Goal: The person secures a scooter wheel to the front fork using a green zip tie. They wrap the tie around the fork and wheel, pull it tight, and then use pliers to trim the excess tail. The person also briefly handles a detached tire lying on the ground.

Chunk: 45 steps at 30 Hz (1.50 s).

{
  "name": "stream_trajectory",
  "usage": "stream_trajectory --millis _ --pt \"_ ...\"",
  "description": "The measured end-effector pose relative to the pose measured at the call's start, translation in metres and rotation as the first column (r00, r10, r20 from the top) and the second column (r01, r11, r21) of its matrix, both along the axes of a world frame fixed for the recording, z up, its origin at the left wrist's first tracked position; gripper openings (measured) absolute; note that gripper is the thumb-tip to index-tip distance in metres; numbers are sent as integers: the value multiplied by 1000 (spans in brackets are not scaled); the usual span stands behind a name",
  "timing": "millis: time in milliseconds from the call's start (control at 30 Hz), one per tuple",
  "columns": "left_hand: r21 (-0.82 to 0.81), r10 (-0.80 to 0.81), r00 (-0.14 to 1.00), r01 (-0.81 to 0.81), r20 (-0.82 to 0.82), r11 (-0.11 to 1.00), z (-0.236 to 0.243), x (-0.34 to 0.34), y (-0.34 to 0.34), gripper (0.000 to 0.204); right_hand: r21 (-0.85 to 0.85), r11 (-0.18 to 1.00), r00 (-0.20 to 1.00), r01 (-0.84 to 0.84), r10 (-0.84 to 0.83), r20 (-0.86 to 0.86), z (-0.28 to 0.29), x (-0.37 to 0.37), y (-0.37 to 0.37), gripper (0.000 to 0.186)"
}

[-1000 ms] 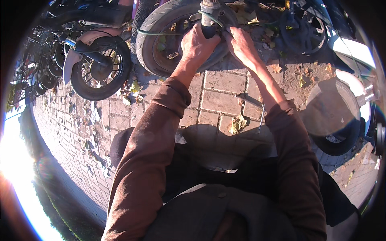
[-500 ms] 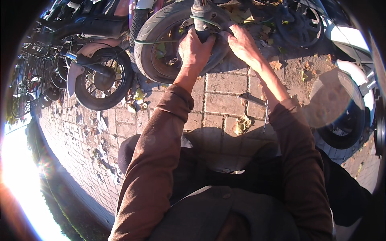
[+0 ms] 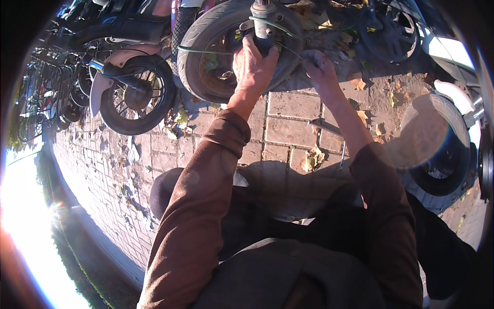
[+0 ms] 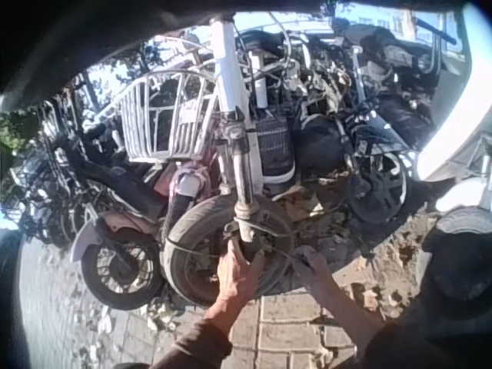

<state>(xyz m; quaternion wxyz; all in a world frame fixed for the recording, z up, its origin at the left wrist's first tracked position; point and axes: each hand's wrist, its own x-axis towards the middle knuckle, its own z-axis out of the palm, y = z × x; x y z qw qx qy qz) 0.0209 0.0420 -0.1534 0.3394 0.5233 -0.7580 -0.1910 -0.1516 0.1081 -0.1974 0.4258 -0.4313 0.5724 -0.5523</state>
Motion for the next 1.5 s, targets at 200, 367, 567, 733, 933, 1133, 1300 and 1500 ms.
stream_trajectory --millis 200,367,567,733,933,1133,1300,1500 --pt "-43 -29 987 23 -157 999 -2 5 1 44 57 994 981 -93 82 176 3 0 -52 23" --pt "147 41 979 -11 -201 989 -11 18 -17 44 -26 987 979 -159 161 126 -10 15 -76 21" --pt "121 -41 751 159 -659 980 -21 9 -18 40 -260 940 973 -222 231 4 2 24 -76 29" --pt "89 -71 502 287 -862 954 -24 2 -9 34 28 996 750 -79 78 -657 35 5 -58 25" --pt "28 -65 680 125 -730 992 -27 1 -2 23 316 945 776 -88 264 -573 76 13 -54 25" --pt "-346 15 988 -68 -154 936 -37 -8 12 48 305 944 979 -122 165 -118 100 31 -38 46" --pt "-434 63 998 -44 30 900 -47 -17 10 65 278 959 802 -51 205 -561 105 47 -38 69" --pt "-421 76 995 -43 63 906 -47 -13 9 68 279 960 783 18 160 -601 90 50 -49 63"
